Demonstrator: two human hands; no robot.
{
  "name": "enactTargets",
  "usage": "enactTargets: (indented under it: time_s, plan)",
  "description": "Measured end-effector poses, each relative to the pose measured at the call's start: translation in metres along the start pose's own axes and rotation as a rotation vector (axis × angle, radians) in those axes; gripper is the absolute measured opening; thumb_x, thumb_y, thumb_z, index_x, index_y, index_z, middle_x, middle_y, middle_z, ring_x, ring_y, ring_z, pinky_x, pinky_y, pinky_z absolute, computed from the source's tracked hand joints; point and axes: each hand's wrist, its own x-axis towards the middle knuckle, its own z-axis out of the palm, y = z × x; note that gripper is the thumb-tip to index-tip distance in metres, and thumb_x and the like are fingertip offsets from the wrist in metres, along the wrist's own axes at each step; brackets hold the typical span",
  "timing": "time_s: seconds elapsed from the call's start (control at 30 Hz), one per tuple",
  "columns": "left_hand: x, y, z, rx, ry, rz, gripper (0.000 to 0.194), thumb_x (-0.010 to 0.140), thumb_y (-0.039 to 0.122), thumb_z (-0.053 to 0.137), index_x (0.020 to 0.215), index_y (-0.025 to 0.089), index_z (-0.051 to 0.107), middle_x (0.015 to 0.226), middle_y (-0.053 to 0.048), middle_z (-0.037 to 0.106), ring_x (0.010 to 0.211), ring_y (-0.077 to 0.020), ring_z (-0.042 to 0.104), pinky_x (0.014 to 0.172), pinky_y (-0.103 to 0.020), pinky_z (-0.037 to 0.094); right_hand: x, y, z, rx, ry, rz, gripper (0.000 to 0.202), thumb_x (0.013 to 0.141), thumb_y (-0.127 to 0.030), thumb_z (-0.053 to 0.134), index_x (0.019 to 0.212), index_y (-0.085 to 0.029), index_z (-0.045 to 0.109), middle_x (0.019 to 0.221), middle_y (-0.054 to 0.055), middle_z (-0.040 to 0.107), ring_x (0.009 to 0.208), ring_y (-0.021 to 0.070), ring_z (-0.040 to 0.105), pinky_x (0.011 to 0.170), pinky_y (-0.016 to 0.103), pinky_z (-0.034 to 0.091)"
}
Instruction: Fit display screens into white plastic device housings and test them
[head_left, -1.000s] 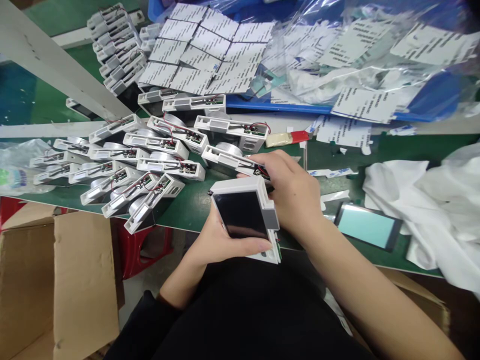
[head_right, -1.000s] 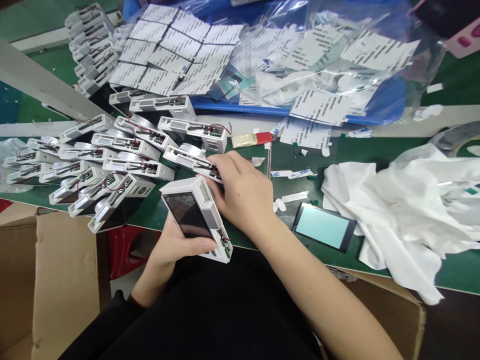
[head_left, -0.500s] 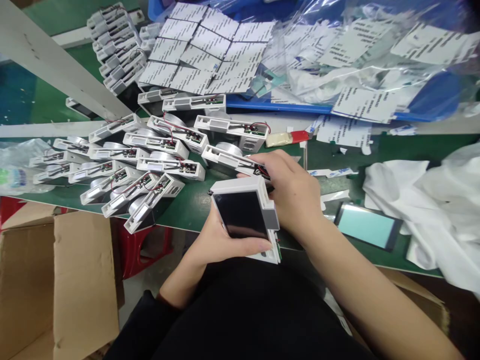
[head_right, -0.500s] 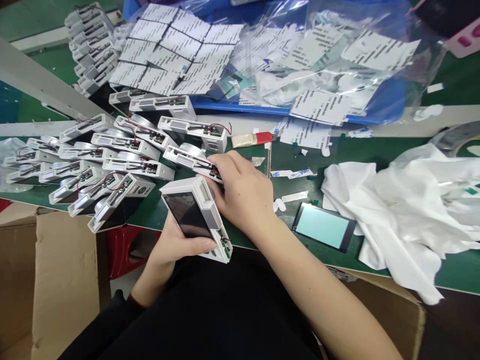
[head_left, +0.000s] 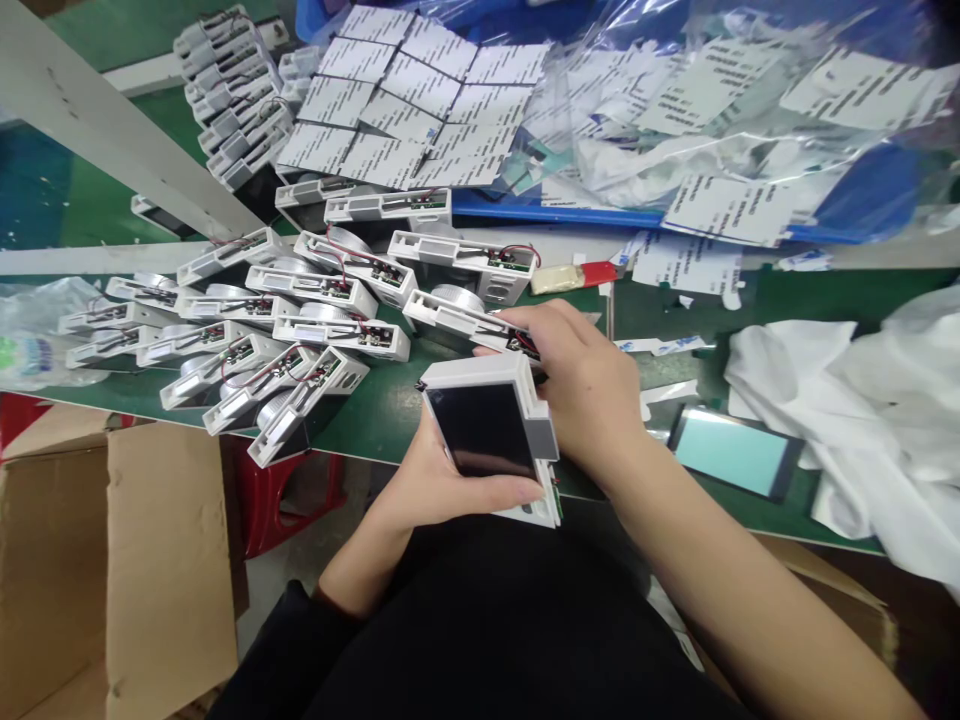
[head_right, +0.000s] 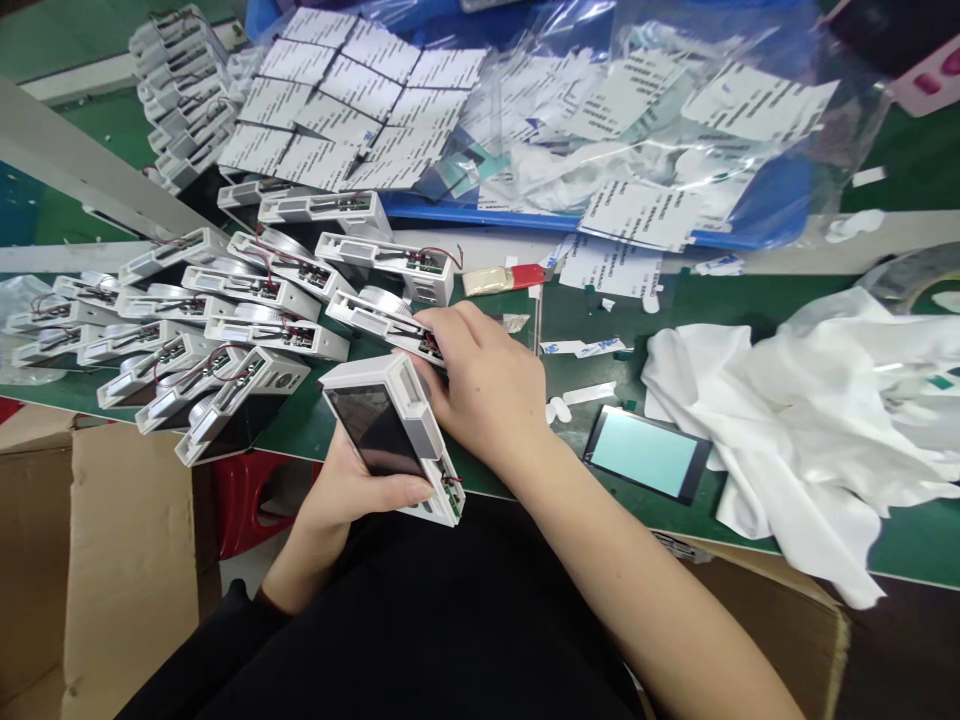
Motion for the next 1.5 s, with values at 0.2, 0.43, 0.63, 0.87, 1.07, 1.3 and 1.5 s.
enactTargets:
  time_s: [0.2,0.43,0.63,0.87,1.07,1.3,1.5]
  plan:
    - [-0.001,0.001,0.000,-0.005,0.014,-0.018,0.088,0.060,0.016,0.096,0.130,0.023,0.042,0.143,-0.013,0.067,0.125,-0.0391,0.072,0.089,-0.043,0.070,0.000,-0.001,0.000,-0.004,0.000,0.007,0.023,0.101,-0.039,0.059,0.114,-0.022,0.067,0.100,0.007,0.071,0.085,0.0239,0.069,0.058,0.029,0.040]
    - [-0.002,0.002,0.001,-0.041,0.013,-0.063,0.089,0.059,0.014,0.097,0.128,0.025,0.043,0.139,-0.009,0.070,0.116,-0.0354,0.077,0.090,-0.044,0.070,0.001,-0.001,0.000,0.005,0.013,-0.013,0.022,0.100,-0.036,0.061,0.112,-0.019,0.069,0.099,0.009,0.071,0.084,0.0246,0.068,0.058,0.030,0.039]
    - [0.001,-0.001,-0.001,0.006,0.010,-0.003,0.085,0.059,0.016,0.097,0.125,0.024,0.044,0.140,-0.011,0.068,0.123,-0.0372,0.073,0.089,-0.043,0.070,0.002,-0.001,0.000,0.011,-0.008,-0.002,0.024,0.100,-0.038,0.059,0.114,-0.021,0.068,0.101,0.008,0.071,0.085,0.0245,0.068,0.057,0.029,0.038]
    - [0.001,0.003,0.000,0.039,0.019,-0.033,0.098,0.057,0.027,0.101,0.137,0.024,0.044,0.141,-0.012,0.068,0.123,-0.0389,0.072,0.088,-0.045,0.069,0.002,-0.003,-0.003,0.012,-0.054,0.045,0.024,0.100,-0.040,0.057,0.114,-0.023,0.068,0.104,0.008,0.071,0.087,0.0248,0.068,0.058,0.030,0.039]
    - [0.000,0.002,0.000,0.091,0.053,-0.015,0.103,0.054,0.033,0.103,0.139,0.023,0.046,0.139,-0.013,0.069,0.125,-0.0402,0.071,0.088,-0.046,0.069,0.003,-0.004,-0.002,0.003,-0.036,0.045,0.024,0.100,-0.040,0.058,0.112,-0.023,0.069,0.100,0.007,0.071,0.084,0.0247,0.068,0.058,0.029,0.038]
    - [0.000,0.000,-0.001,0.026,0.037,-0.071,0.107,0.049,0.027,0.105,0.137,0.024,0.044,0.131,-0.011,0.072,0.111,-0.0377,0.077,0.084,-0.047,0.070,0.002,-0.004,-0.005,0.135,0.016,0.073,0.023,0.100,-0.040,0.058,0.108,-0.022,0.070,0.100,0.008,0.074,0.087,0.0265,0.071,0.063,0.034,0.047]
    - [-0.005,-0.001,-0.007,0.112,0.005,-0.090,0.103,0.053,0.036,0.104,0.140,0.022,0.049,0.115,-0.011,0.079,0.089,-0.0346,0.082,0.076,-0.046,0.071,0.006,-0.006,-0.018,0.566,0.190,0.298,0.015,0.099,-0.042,0.062,0.102,-0.028,0.067,0.092,0.004,0.073,0.081,0.0249,0.068,0.073,0.040,0.053]
